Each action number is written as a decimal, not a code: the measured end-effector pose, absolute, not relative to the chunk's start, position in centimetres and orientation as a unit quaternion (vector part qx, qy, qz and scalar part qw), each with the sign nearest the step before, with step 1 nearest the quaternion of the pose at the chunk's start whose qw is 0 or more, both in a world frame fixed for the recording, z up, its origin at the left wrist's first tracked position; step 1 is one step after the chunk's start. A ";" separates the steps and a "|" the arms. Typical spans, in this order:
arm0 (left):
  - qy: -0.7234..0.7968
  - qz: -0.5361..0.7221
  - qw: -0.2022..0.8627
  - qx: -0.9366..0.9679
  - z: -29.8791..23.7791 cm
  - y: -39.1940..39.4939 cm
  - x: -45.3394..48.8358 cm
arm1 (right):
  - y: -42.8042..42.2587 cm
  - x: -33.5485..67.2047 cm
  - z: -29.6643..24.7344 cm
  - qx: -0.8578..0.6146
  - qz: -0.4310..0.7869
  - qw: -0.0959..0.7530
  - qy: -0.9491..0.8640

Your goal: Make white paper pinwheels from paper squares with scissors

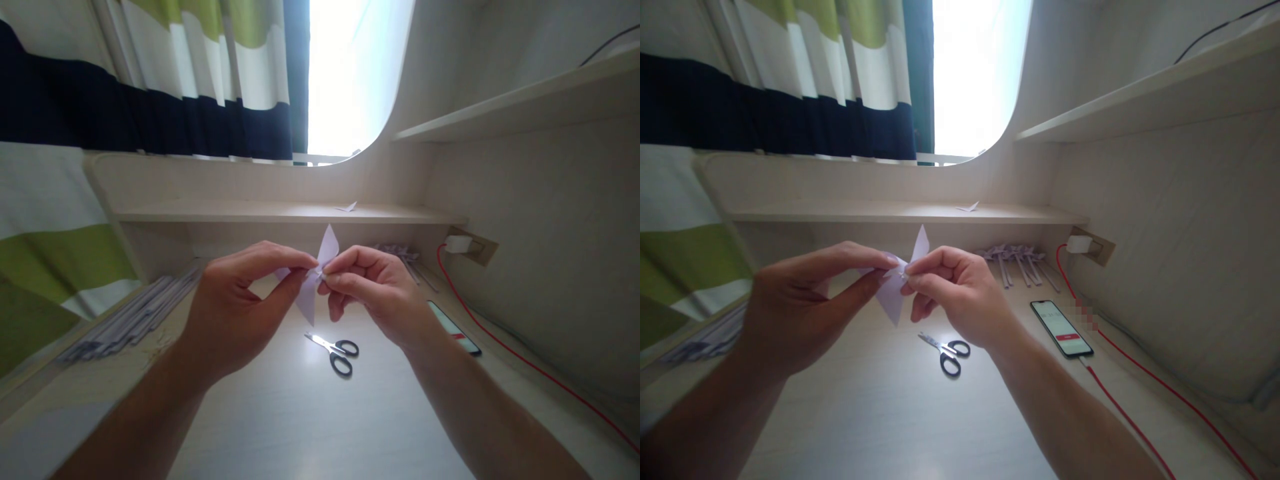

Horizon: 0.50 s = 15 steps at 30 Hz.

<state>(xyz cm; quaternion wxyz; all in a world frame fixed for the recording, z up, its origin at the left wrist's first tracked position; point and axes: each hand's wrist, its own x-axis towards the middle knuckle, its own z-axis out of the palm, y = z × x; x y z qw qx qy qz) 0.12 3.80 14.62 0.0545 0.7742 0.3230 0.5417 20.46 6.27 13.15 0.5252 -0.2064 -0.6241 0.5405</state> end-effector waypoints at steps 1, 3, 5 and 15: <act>0.321 0.543 0.055 0.774 14.6 3.8 0.1 | 6.2 20.4 13.2 -0.208 0.534 0.529 -0.626; 0.318 0.546 0.055 0.773 14.7 3.7 0.2 | 6.0 20.3 13.2 -0.212 0.521 0.540 -0.627; 0.318 0.547 0.055 0.772 14.7 3.8 0.3 | 5.9 20.2 13.2 -0.217 0.509 0.552 -0.624; 0.328 0.561 0.032 0.759 14.2 4.1 1.1 | 4.8 19.3 13.4 -0.251 0.417 0.609 -0.627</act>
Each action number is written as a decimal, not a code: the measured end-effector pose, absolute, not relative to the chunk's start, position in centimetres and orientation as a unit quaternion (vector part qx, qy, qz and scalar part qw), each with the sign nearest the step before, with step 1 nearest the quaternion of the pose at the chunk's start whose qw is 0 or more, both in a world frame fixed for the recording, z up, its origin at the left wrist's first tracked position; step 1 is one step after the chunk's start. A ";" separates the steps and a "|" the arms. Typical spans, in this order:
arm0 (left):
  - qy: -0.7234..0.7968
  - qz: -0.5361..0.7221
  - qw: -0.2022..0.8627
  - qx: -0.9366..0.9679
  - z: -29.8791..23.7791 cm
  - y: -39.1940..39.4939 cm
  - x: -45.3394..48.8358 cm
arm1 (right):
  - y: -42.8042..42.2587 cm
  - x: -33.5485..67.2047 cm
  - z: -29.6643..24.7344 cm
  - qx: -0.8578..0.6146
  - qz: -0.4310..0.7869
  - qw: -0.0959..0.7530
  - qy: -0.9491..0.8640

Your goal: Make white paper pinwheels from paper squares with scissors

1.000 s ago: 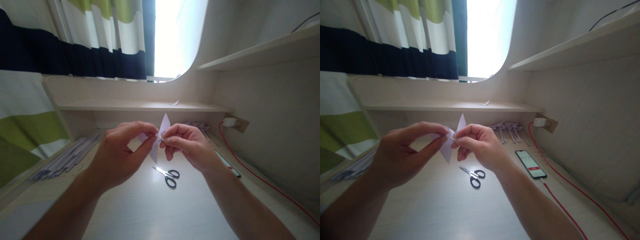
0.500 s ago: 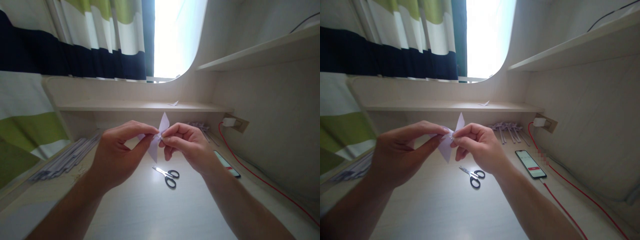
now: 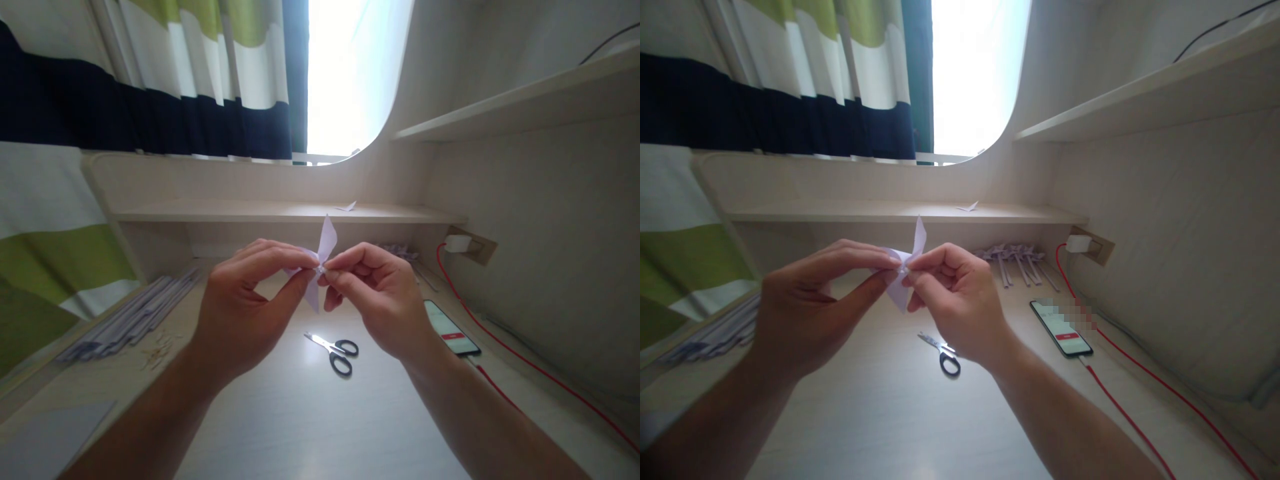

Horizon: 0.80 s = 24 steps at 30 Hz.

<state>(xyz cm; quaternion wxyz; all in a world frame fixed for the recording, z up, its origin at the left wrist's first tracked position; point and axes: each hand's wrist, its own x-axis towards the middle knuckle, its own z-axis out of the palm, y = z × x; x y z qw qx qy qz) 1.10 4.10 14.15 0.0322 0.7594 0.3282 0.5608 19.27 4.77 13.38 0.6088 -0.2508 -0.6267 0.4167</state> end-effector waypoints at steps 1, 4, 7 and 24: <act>0.326 0.561 0.032 0.760 14.1 4.1 1.1 | 4.7 19.2 13.4 -0.253 0.406 0.612 -0.630; 0.316 0.563 0.038 0.763 14.1 4.1 1.1 | 4.6 19.2 13.4 -0.247 0.402 0.613 -0.633; 0.312 0.559 0.043 0.767 14.1 4.1 1.0 | 5.0 19.5 13.3 -0.230 0.441 0.599 -0.627; 0.340 0.506 -0.112 0.785 15.2 3.8 0.2 | 5.9 20.3 13.1 -0.216 0.509 0.541 -0.634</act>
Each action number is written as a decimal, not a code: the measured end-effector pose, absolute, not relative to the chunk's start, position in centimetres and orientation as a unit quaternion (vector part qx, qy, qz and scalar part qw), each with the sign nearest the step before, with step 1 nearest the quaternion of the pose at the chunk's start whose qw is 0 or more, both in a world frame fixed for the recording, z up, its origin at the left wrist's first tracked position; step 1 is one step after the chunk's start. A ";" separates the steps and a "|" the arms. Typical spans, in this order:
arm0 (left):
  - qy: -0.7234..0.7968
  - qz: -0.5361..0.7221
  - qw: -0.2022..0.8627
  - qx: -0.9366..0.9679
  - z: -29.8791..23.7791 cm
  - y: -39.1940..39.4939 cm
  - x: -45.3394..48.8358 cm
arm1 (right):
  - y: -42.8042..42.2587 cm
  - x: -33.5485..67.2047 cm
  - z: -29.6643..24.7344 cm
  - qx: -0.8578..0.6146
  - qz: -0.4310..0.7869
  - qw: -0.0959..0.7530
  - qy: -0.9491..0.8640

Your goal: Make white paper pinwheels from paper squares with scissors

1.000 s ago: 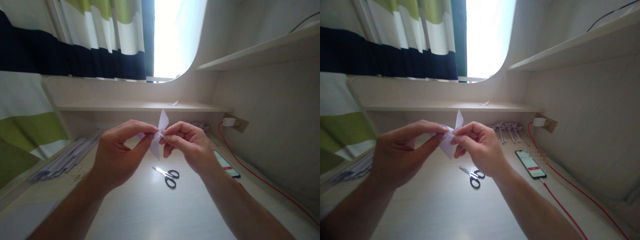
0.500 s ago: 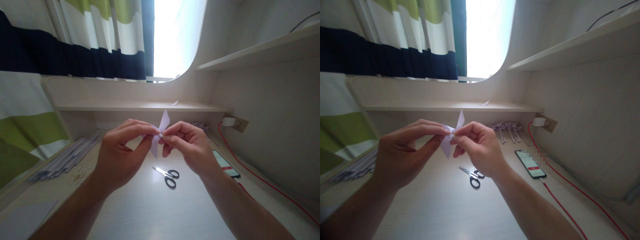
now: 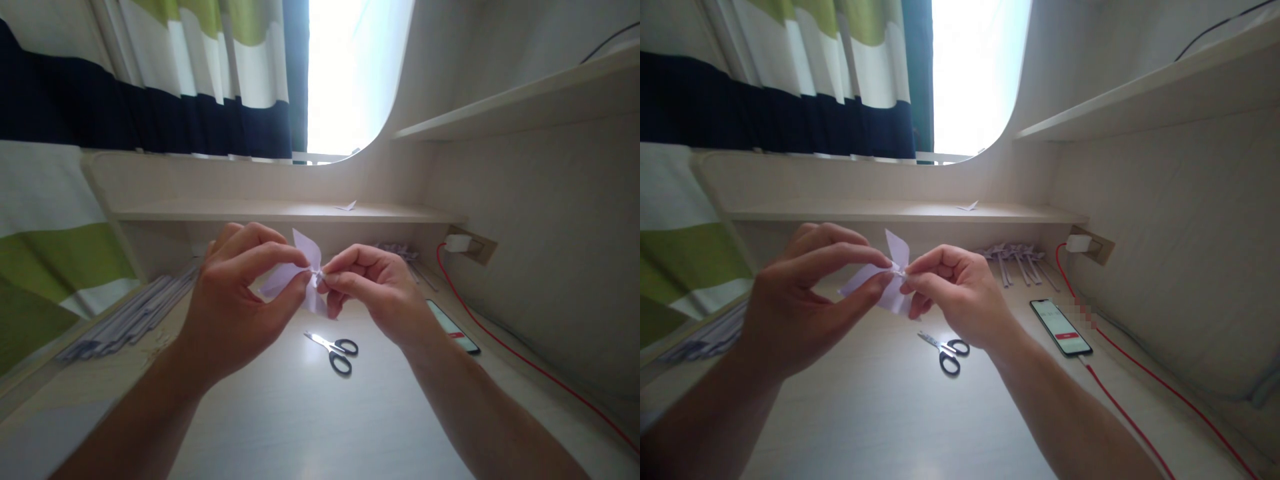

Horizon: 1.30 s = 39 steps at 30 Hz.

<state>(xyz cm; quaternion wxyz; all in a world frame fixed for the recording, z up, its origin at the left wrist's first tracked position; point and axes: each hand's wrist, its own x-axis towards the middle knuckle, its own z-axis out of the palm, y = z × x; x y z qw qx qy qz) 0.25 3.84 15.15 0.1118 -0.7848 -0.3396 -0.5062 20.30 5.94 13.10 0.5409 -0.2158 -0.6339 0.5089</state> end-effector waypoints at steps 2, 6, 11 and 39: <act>-0.335 -0.507 0.098 -0.788 15.2 3.8 0.1 | 5.9 20.4 13.1 -0.211 0.511 0.538 -0.636; -0.331 -0.498 0.090 -0.796 15.3 3.8 0.0 | 5.9 20.6 13.2 -0.213 0.510 0.524 -0.648; -0.327 -0.471 0.076 -0.816 15.3 4.1 -0.3 | 5.8 20.8 13.5 -0.223 0.497 0.507 -0.667; -0.333 -0.427 0.074 -0.837 14.8 4.8 -0.1 | 5.2 20.0 13.3 -0.288 0.426 0.491 -0.703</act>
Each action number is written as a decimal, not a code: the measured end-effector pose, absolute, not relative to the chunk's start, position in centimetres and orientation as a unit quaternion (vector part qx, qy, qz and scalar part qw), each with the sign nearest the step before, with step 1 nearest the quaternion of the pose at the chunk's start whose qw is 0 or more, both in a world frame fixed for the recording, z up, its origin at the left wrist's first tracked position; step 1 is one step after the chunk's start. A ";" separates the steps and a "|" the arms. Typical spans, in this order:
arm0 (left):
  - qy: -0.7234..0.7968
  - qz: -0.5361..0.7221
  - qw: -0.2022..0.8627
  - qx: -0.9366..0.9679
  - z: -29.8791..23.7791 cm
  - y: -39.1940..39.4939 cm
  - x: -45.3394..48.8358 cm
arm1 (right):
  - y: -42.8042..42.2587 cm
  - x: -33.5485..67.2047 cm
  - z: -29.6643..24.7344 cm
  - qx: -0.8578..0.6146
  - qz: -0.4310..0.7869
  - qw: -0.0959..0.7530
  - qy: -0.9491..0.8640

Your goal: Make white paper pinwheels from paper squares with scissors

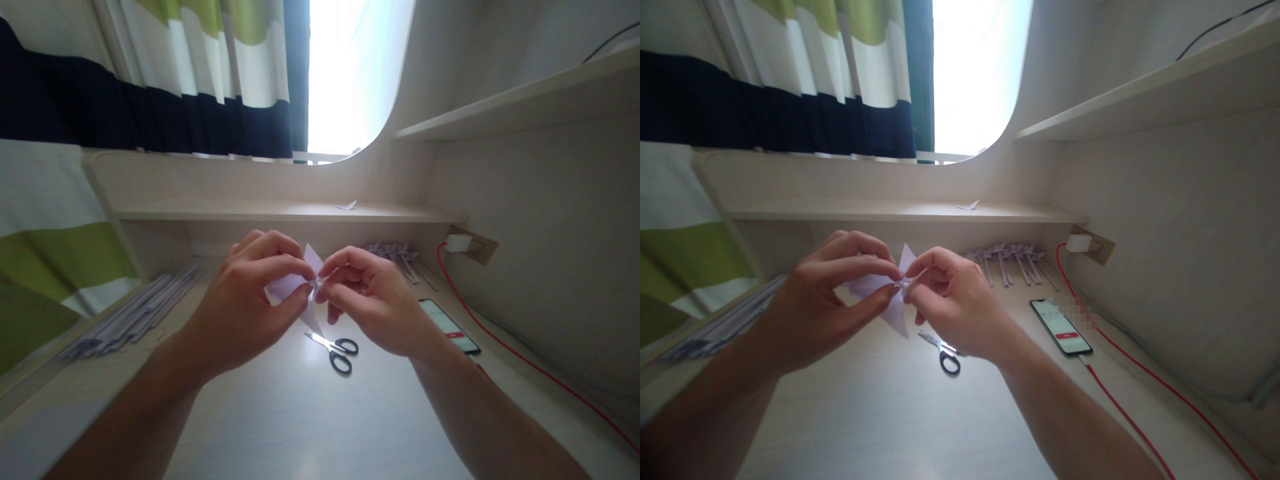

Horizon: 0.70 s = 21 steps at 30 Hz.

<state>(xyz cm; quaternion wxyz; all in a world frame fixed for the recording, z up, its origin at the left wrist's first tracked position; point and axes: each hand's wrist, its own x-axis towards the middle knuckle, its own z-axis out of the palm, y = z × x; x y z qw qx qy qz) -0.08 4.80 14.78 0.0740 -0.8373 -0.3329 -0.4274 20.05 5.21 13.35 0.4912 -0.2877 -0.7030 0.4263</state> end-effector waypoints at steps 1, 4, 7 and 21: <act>-0.335 -0.431 0.057 -0.836 14.8 4.8 -0.1 | 5.2 20.1 13.4 -0.282 0.434 0.488 -0.703; -0.342 -0.436 -0.009 -0.832 15.0 4.7 -0.3 | 5.2 20.2 13.4 -0.262 0.437 0.481 -0.713; -0.351 -0.438 -0.071 -0.825 15.1 4.6 -0.4 | 5.2 20.4 13.2 -0.249 0.427 0.479 -0.725; -0.365 -0.439 -0.129 -0.811 15.2 5.1 -0.5 | 5.1 20.4 13.1 -0.256 0.391 0.475 -0.746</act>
